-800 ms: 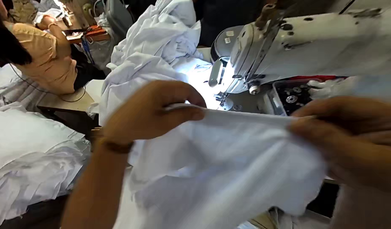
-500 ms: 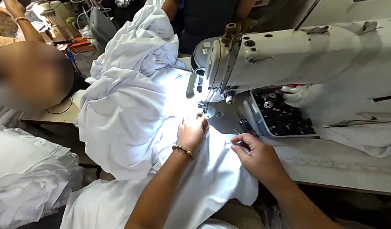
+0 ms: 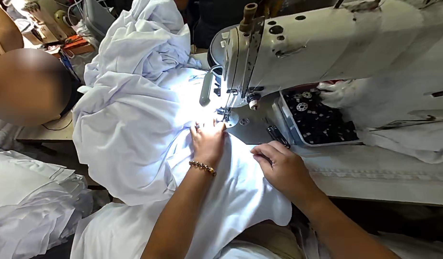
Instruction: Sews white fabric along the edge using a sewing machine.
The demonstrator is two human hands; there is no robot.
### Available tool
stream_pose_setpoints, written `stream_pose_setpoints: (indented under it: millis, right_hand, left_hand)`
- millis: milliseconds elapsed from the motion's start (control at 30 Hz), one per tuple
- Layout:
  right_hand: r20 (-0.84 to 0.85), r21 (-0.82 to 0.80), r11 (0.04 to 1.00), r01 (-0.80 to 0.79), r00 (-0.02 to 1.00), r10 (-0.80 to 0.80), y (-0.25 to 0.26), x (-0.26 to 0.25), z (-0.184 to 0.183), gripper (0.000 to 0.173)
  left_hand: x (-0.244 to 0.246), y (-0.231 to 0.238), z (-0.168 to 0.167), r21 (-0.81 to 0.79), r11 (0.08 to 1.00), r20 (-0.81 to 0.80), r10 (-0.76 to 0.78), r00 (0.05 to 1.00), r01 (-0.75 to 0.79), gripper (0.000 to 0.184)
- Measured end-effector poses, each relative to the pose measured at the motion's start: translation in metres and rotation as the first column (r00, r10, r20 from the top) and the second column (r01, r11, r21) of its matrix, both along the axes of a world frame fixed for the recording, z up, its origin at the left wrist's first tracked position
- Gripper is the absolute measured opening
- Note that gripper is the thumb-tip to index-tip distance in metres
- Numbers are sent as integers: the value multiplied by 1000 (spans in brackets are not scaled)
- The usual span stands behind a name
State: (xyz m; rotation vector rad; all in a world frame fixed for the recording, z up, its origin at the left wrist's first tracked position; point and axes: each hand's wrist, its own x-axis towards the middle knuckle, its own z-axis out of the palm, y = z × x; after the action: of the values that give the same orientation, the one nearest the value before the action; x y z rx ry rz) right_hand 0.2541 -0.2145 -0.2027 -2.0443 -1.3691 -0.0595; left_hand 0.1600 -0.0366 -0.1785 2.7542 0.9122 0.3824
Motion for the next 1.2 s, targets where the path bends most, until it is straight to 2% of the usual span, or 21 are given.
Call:
stream_pose_setpoints:
  millis: [100, 233, 367, 433, 500, 567, 600, 867, 933, 967, 1067, 1100, 1133, 1200]
  right_hand:
    - [11, -23, 1000, -16, 1000, 16, 1, 2, 0, 16]
    - [25, -28, 999, -24, 999, 24, -1, 4, 0, 16]
    - [13, -24, 999, -33, 999, 33, -2, 6, -1, 16]
    - [0, -26, 999, -30, 1000, 30, -2, 7, -2, 15]
    - [-7, -26, 999, -31, 1000, 31, -2, 7, -3, 15]
    - [-12, -22, 999, -30, 999, 30, -2, 6, -2, 16]
    - [-9, -19, 999, -28, 1000, 28, -2, 6, -3, 16]
    - [-5, -28, 1000, -6, 1000, 6, -1, 5, -4, 19]
    - [-1, -34, 999, 0, 1000, 0, -1, 4, -3, 19]
    - [-2, -37, 999, 0, 1000, -1, 0, 4, -3, 19]
    - [-3, -46, 999, -1, 1000, 1, 0, 5, -3, 18]
    - [-4, -46, 999, -4, 1000, 4, 0, 5, -3, 17]
    - [-4, -46, 999, -7, 1000, 7, 0, 5, -2, 17]
    - [-7, -45, 999, -8, 1000, 7, 0, 7, -2, 18]
  left_hand:
    - [4, -16, 1, 171, 985, 25, -7, 1000, 3, 13]
    - [7, -27, -7, 266, 963, 35, 41, 999, -49, 19]
    - [4, -40, -1, 212, 973, -107, 116, 987, -91, 28]
    - [5, -45, 2, 168, 980, -117, 127, 985, -106, 48]
    - [8, -41, -1, 78, 987, -138, 148, 979, -138, 58]
    - [10, -34, 0, -55, 985, -256, 146, 956, -165, 59]
    - [11, -31, -1, -72, 983, -283, 143, 948, -170, 57]
    - [20, -7, -1, -100, 979, -340, 133, 931, -176, 58]
    - [17, -8, -2, -69, 984, -279, 138, 950, -163, 59]
    - [14, -9, -4, -21, 988, -189, 146, 971, -152, 57]
    - [7, -11, -16, 242, 966, 111, 70, 991, -95, 28]
    - [5, -15, -17, 292, 954, 135, 34, 990, -73, 22]
    - [2, -21, -16, 285, 957, 121, 16, 993, -50, 24]
    - [-5, -38, -12, 200, 979, 43, 41, 998, -49, 28]
